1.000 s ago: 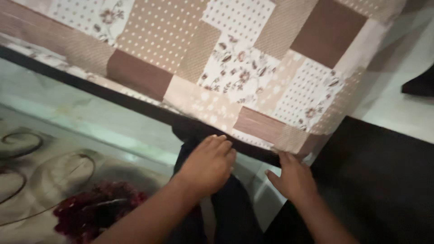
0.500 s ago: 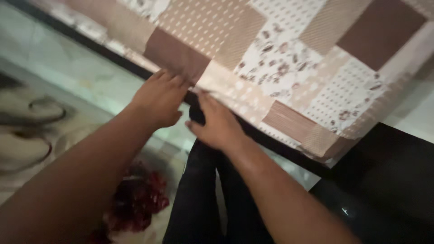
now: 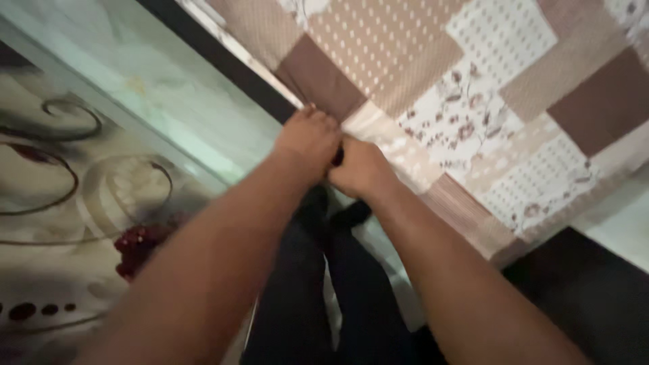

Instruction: The person folds a patterned bed sheet on a bed, repeatedly tucking and smoothing the edges by hand. The person adjusts the sheet's position and folds it into a compact shape.

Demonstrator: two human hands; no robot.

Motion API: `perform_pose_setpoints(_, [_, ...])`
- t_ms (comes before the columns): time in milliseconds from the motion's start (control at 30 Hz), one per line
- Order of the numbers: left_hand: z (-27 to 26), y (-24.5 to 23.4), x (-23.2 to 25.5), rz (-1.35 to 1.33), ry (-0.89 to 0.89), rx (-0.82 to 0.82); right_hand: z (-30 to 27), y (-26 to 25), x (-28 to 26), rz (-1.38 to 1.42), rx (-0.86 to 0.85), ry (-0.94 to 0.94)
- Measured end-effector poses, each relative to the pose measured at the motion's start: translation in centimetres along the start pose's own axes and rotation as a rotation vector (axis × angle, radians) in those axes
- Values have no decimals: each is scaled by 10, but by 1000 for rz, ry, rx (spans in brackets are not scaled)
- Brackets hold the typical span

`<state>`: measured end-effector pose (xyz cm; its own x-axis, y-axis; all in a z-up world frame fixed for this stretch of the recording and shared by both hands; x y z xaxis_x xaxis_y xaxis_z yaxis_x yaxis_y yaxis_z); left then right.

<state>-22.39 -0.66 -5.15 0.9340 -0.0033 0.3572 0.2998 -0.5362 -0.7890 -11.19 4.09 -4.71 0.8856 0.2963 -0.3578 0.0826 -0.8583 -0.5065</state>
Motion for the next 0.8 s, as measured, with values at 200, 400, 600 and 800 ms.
perform_pose_setpoints(200, [-15,-24,-30,31,-47,-68,-28,-9,15,421,-28,-305])
perform_pose_setpoints(400, [-37,-58,-93,146,-80,217,-74,4,58,164,90,33])
perform_pose_setpoints(600, [-21,-59,-93,164,-94,-25,-54,0,46,86,11,80])
perform_pose_setpoints(800, [0,-49,-97,89,-185,-178,-34,-19,13,7,-203,203])
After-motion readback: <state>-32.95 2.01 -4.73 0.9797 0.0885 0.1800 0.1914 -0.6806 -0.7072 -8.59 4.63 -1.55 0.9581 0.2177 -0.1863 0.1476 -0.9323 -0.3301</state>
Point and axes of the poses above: each hand's wrist, its own z-axis towards the middle knuckle, its own y-axis out of the palm, x = y × z, the point moved 2 cm from there along z, towards the middle knuckle, and after that the axes turned 4 degrees about -z, right-handed, at the moved point
